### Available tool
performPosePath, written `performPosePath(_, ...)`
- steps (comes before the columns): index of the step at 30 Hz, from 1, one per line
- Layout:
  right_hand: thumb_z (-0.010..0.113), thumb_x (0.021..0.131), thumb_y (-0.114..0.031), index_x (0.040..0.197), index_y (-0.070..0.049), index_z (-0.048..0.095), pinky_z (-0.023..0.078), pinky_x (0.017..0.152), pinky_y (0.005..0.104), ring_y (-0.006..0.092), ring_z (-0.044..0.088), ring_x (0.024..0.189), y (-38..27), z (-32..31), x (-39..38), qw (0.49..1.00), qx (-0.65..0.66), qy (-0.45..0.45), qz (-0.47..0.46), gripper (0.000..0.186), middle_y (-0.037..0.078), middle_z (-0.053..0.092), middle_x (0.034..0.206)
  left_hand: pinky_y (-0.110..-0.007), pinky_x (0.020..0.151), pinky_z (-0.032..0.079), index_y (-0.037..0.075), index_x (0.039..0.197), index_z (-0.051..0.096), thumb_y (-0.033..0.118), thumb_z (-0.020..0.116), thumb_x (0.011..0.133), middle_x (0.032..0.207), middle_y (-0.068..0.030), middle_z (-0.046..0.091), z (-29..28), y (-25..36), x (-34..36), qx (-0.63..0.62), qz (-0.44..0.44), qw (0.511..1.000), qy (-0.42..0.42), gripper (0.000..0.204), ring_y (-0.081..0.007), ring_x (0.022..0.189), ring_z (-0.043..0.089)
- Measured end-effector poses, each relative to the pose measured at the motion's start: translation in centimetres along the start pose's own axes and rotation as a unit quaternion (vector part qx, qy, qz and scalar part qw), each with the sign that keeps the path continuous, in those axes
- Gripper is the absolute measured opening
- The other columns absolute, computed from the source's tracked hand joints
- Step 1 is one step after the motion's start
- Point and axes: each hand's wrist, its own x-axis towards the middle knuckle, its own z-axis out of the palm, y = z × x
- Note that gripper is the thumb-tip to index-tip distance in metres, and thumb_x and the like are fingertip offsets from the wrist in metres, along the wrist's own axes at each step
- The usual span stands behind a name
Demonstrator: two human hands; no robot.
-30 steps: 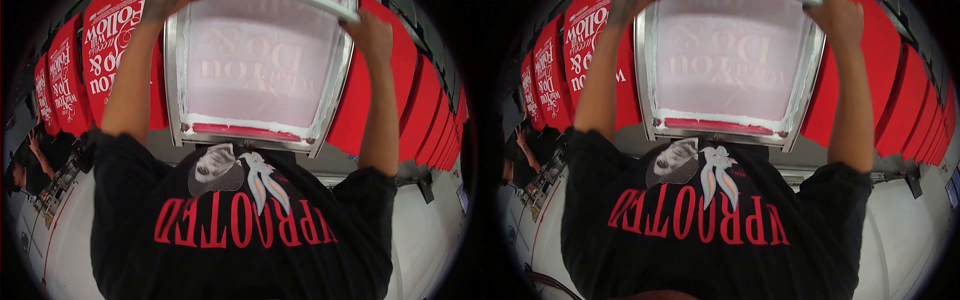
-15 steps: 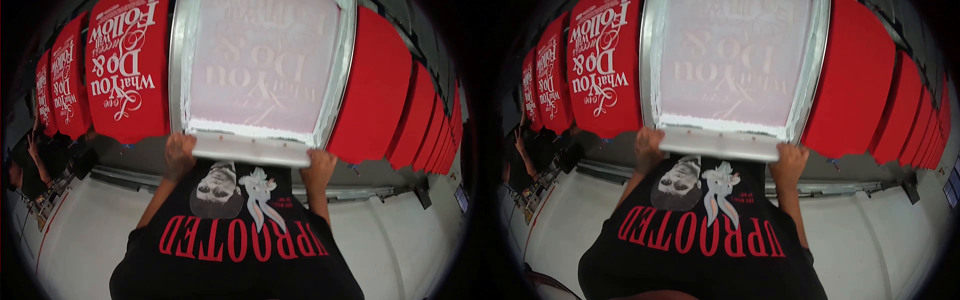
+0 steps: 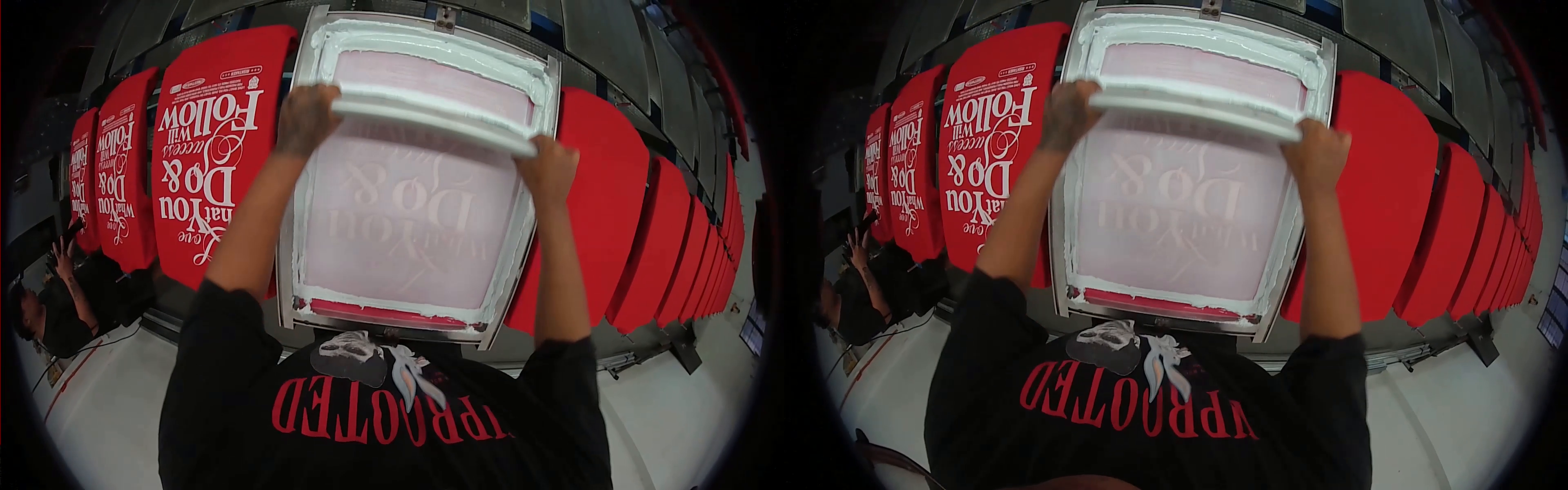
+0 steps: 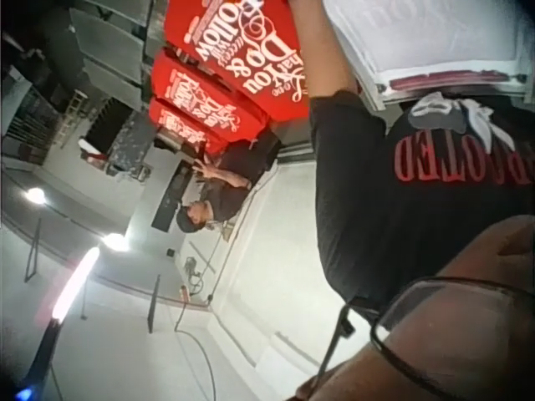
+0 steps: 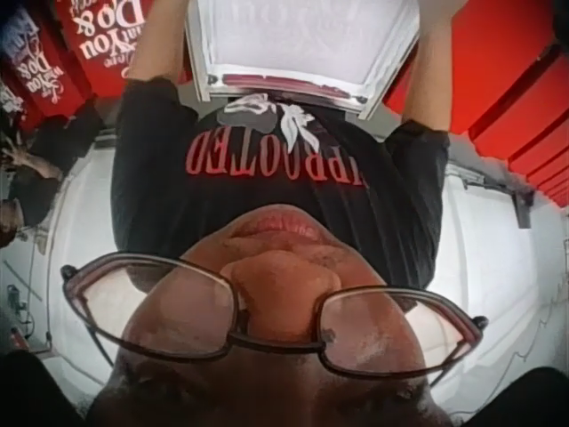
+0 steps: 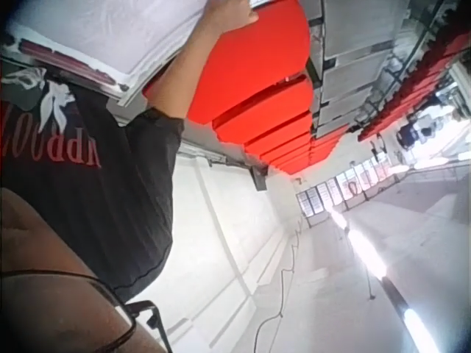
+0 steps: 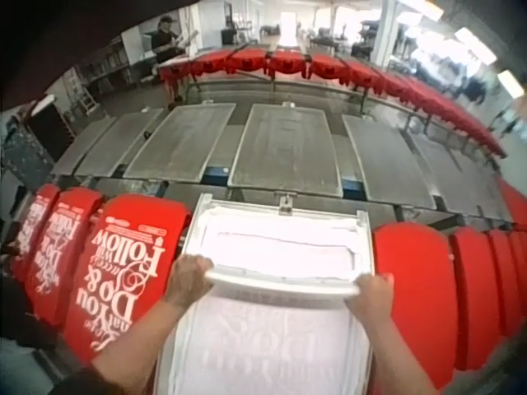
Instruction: Screen printing white ink onto red t-shirts using a manual screen press station.
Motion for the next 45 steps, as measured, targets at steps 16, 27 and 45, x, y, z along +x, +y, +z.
performPosePath(16, 0.083, 0.058, -0.033, 0.107, -0.002, 0.070, 0.053, 0.084, 0.0364, 0.0295, 0.070, 0.092, 2.8, -5.5, 19.9, 0.980, 0.078, -0.180, -0.024, 0.059, 0.019, 0.071, 0.098, -0.042, 0.096, 0.045, 0.004, 0.119, 0.063, 0.032, 0.087, 0.061, 0.127, -0.0200, 0.060, -4.4, -2.9, 18.5, 0.009, -0.119, 0.976, -0.180, 0.068, -0.0346, 0.117, 0.056)
performPosePath(27, 0.076, 0.077, -0.041, 0.115, -0.005, 0.066, 0.050, 0.086, 0.0378, 0.0326, 0.066, 0.097, -1.5, -3.5, 19.1, 0.962, 0.115, -0.107, -0.223, 0.054, 0.018, 0.070, 0.104, -0.037, 0.078, 0.054, 0.004, 0.095, 0.069, 0.033, 0.062, 0.092, 0.088, -0.0142, 0.071, -6.4, 12.8, -14.8, -0.415, -0.105, 0.818, -0.385, 0.030, -0.0272, 0.082, 0.069)
performPosePath(45, 0.069, 0.076, -0.019, 0.102, -0.007, 0.071, 0.052, 0.085, 0.0409, 0.0371, 0.065, 0.089, -8.9, -4.5, -1.4, 0.935, 0.099, -0.226, -0.256, 0.029, 0.019, 0.069, 0.092, -0.033, 0.049, 0.035, 0.002, 0.074, 0.062, 0.034, 0.069, 0.088, 0.054, -0.0039, 0.045, -6.6, 22.9, -34.8, -0.450, -0.230, 0.743, -0.439, 0.036, -0.0121, 0.051, 0.045)
